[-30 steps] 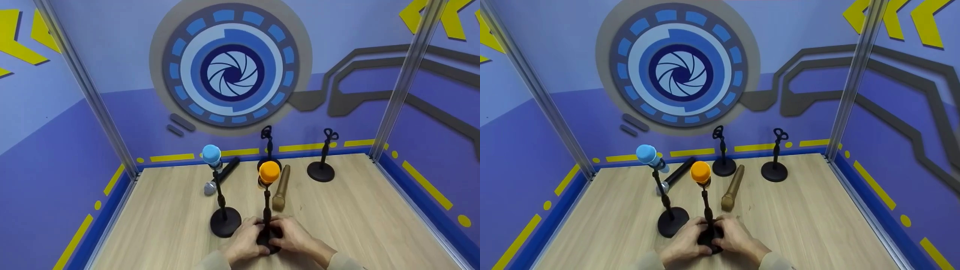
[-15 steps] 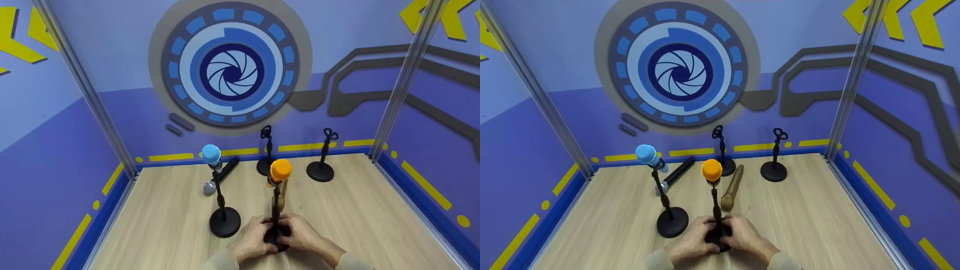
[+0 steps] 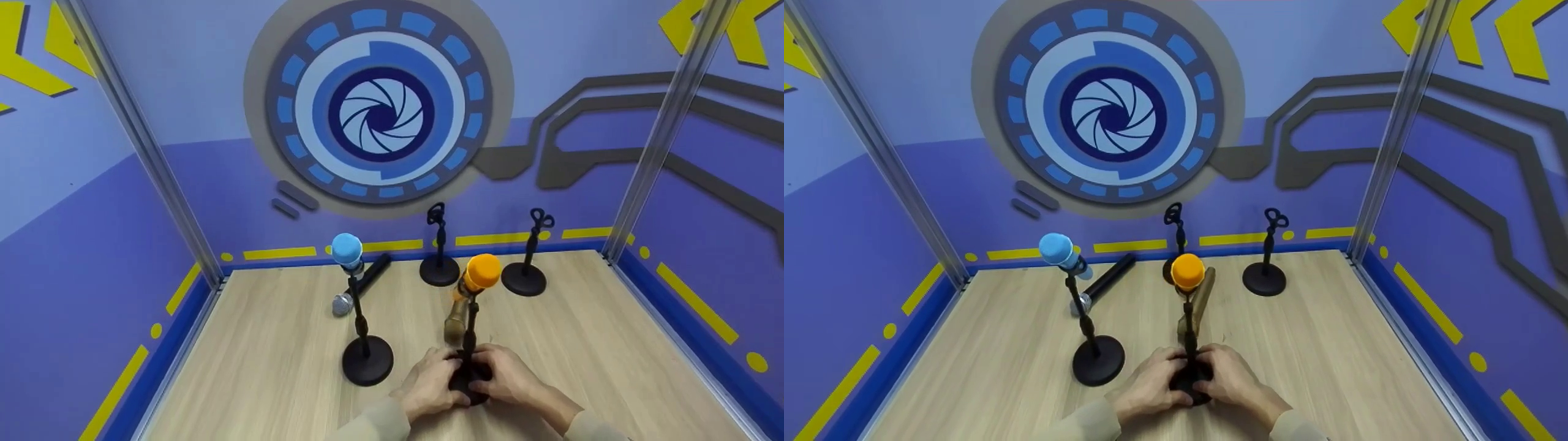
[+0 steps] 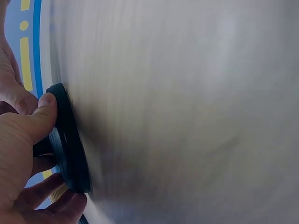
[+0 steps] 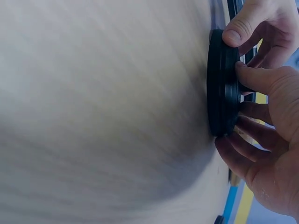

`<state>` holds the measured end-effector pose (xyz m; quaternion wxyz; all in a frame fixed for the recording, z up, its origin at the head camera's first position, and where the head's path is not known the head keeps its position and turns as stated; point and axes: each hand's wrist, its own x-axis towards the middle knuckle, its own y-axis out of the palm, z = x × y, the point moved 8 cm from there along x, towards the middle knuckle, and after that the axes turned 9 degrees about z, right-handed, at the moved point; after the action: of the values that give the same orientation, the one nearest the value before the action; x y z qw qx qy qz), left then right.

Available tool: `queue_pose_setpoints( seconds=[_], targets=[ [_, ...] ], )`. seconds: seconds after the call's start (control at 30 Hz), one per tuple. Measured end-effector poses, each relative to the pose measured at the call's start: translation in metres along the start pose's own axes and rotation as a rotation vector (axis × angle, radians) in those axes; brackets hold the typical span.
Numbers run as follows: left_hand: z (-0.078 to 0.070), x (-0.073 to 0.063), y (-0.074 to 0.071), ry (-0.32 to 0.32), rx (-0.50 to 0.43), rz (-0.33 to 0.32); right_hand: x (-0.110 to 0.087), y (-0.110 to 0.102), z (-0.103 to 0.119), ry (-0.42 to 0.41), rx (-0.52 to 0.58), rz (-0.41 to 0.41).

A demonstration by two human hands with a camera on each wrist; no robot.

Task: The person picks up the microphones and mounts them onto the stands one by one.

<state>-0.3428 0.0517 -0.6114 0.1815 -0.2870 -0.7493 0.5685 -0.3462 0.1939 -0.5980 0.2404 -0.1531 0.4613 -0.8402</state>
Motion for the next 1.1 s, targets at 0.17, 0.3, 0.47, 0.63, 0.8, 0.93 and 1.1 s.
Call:
queue_pose_setpoints(
  seconds=[0.17, 0.3, 0.47, 0.63, 0.8, 0.93, 1.1],
  targets=[
    [-0.009, 0.007, 0.001, 0.016, 0.036, -0.023, -0.006, -0.005, -0.007, -0.014, -0.016, -0.028],
    [-0.015, 0.013, 0.002, 0.036, 0.049, -0.044, -0.01, -0.009, -0.011, -0.029, -0.034, -0.048],
    [-0.02, 0.02, 0.004, 0.036, 0.052, -0.06, -0.012, -0.015, -0.016, -0.052, -0.063, -0.066],
    [-0.024, 0.028, 0.005, 0.031, 0.047, -0.081, -0.014, -0.019, -0.022, -0.035, -0.068, -0.066],
    [-0.025, 0.035, 0.008, 0.006, 0.023, -0.064, -0.016, -0.023, -0.027, -0.023, -0.058, -0.081],
    [-0.026, 0.039, 0.009, -0.012, 0.009, -0.048, -0.016, -0.024, -0.03, 0.001, -0.047, -0.075],
    [-0.026, 0.043, 0.009, -0.031, 0.007, -0.054, -0.015, -0.025, -0.034, 0.047, -0.045, -0.069]
  ],
)
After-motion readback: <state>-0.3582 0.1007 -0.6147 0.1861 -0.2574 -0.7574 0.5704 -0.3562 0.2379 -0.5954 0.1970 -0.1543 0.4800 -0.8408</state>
